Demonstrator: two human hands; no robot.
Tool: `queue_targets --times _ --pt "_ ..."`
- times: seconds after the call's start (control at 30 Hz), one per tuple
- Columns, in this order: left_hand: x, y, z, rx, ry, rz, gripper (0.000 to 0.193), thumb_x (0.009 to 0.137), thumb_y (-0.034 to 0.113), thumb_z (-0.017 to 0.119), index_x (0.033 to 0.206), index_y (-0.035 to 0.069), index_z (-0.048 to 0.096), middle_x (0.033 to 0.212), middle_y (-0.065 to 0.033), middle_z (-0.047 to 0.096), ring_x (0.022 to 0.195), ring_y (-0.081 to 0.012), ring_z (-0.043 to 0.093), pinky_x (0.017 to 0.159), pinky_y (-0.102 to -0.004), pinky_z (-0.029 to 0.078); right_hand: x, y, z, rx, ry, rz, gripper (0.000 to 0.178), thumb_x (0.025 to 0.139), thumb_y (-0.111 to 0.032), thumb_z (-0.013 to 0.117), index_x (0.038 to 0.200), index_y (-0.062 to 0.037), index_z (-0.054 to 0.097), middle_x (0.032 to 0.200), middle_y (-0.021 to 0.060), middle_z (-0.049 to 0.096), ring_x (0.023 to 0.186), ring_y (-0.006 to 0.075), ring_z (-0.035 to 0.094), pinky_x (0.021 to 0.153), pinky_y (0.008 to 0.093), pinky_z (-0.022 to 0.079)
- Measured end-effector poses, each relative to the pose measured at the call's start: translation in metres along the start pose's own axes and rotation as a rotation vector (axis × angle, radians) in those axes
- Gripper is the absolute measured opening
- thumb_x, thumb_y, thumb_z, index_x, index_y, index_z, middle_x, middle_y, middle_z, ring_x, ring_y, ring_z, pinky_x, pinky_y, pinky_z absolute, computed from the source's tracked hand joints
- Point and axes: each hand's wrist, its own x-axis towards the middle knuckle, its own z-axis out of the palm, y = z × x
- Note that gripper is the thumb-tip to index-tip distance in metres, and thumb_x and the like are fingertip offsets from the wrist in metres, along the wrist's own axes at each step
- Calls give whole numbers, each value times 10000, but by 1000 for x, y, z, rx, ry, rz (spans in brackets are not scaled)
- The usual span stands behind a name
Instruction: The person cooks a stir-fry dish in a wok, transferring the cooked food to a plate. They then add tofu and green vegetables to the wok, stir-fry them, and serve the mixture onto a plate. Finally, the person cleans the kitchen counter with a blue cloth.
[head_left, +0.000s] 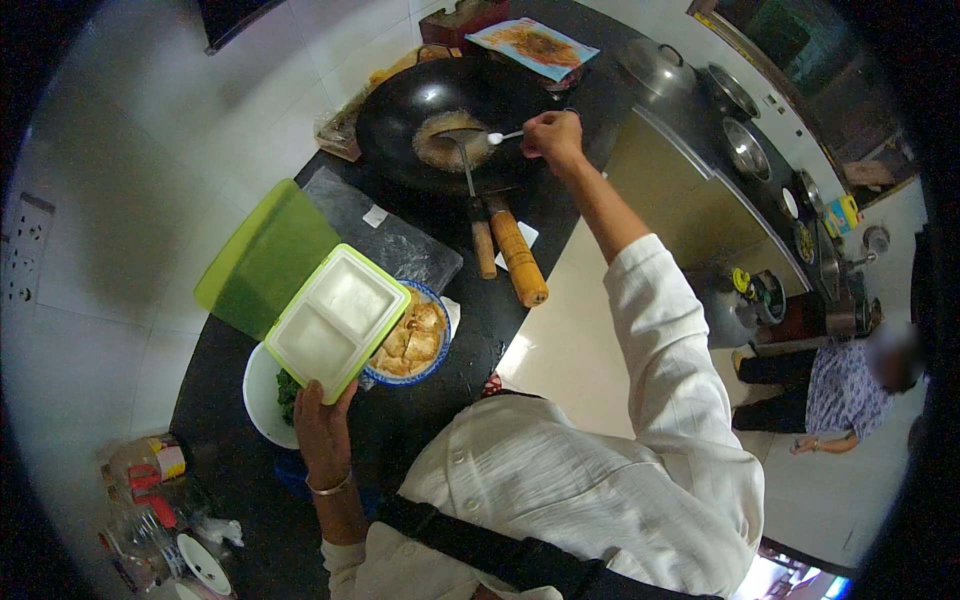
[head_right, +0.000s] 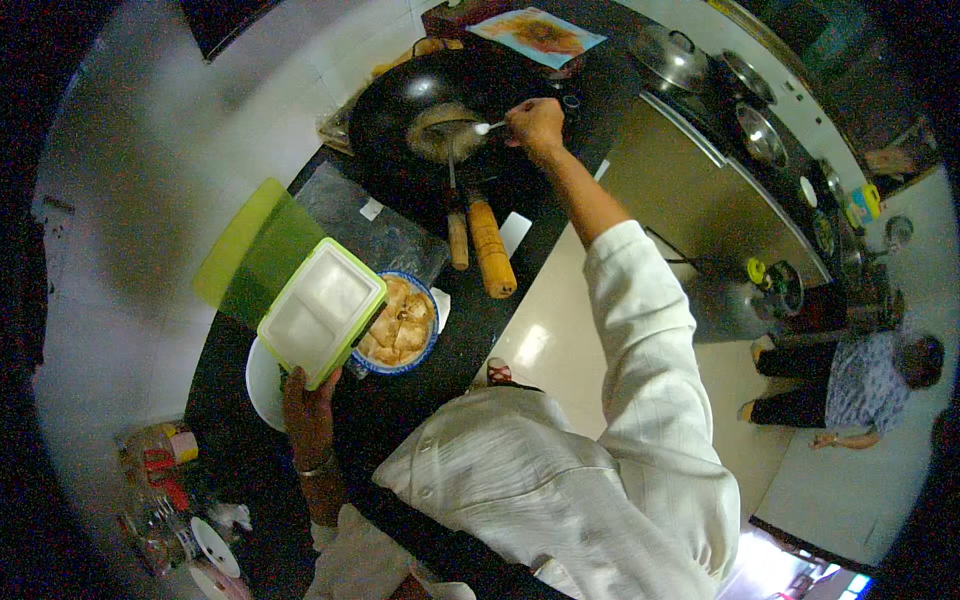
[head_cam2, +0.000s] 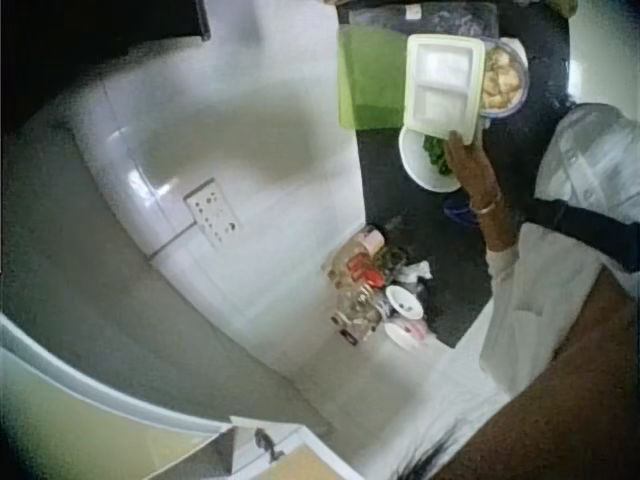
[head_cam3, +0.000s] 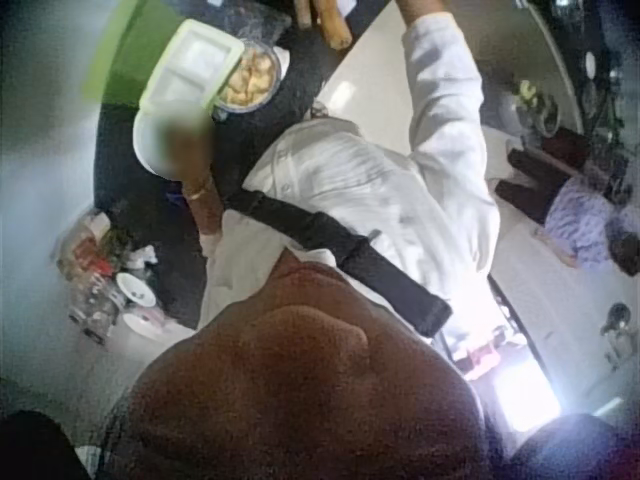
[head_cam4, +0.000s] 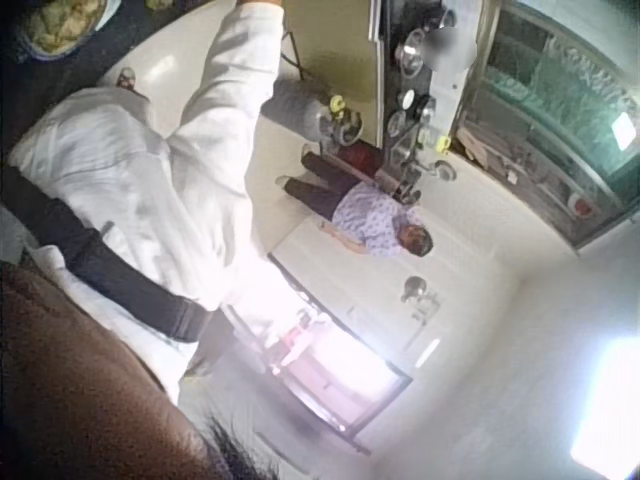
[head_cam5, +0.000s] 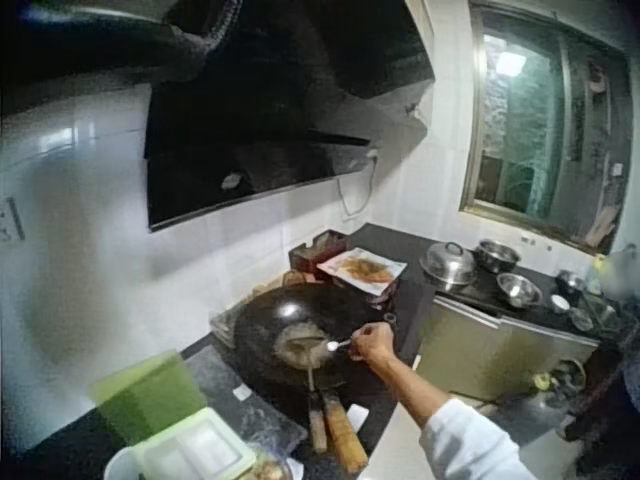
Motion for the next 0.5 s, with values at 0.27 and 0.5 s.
queue_targets --times 0.27,0.5 --pt "1 0 -12 606 -2 309 279 839 165 567 1002 -54 513 1061 -163 520 1005 -282 505 867 -393 457 -34 -34 -3 -205 -3 -140 148 728 -123 648 743 24 633 656 142 622 590 180 612 520 319 488" --pt "18 13 -1 1028 -37 487 199 766 92 638 897 -17 534 905 -172 551 804 -262 579 663 -349 497 -214 -128 11 153 -396 -256 111 803 -106 615 787 2 639 664 29 602 545 73 532 471 206 420"
